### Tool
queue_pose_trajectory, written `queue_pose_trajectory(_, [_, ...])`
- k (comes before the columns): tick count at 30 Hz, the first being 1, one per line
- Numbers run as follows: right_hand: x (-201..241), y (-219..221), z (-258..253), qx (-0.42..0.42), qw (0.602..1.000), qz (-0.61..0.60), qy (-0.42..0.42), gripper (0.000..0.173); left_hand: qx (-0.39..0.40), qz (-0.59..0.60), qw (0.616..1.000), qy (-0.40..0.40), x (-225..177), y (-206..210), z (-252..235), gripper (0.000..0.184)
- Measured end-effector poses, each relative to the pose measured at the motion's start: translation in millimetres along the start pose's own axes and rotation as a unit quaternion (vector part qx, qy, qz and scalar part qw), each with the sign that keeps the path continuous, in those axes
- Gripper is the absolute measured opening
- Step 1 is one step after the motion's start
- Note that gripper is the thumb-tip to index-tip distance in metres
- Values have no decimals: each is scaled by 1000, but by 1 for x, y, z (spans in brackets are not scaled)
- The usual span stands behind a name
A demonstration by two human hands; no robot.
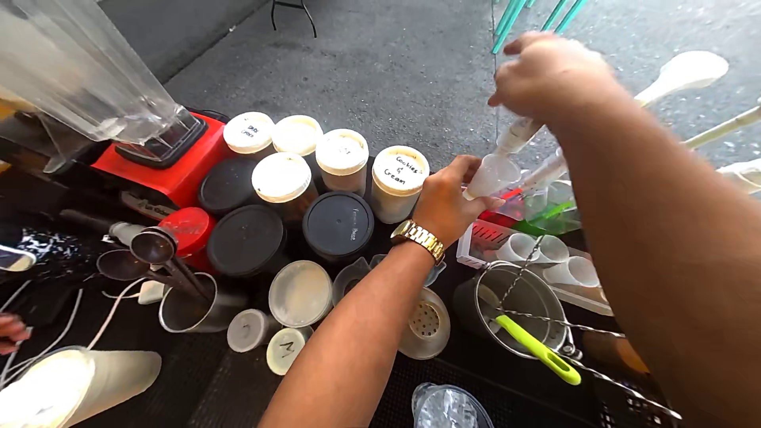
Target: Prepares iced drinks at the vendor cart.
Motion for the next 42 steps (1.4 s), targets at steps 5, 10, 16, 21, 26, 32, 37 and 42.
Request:
queue_pose_trajectory(5, [3,15,13,-1,999,49,21,48,-4,8,1000,-7,-6,-2,-3,56])
queue_pose_trajectory(10, [2,0,3,12,1000,8,4,48,0,8,1000,-22,-6,1,-1,55])
queue_pose_trajectory(16, [1,17,18,-1,999,45,25,48,-3,10,1000,-24,-1,2,-1,54])
queue_pose_trajectory(21, [-2,-6,-2,-3,999,-32,-3,49,-5,20,1000,-11,-2,4,-1,53])
queue_pose_trajectory(26, [-4,14,20,3,999,39,12,48,-9,11,1000,0,-2,4,1,54])
queue_pose_trajectory(32, [-5,-8,-9,9,999,-38,27,46,-9,16,999,-29,-5,2,1,52])
queue_pose_trajectory(37, [-5,1,18,13,1000,0,19,40,1,3,999,-39,-3,-7,6,54])
queue_pose_trajectory(42, [2,7,27,31,997,57,43,39,9,-14,999,-33,-4,-8,9,54])
Point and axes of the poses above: each hand's wrist, its own z-axis away from the middle knuckle, its own y-axis out of the palm, x = y × z, the point moved 1 cm from there along -z, towards the middle knuckle, and after that the axes turned 10 degrees about -x, right-handed, at the moved point
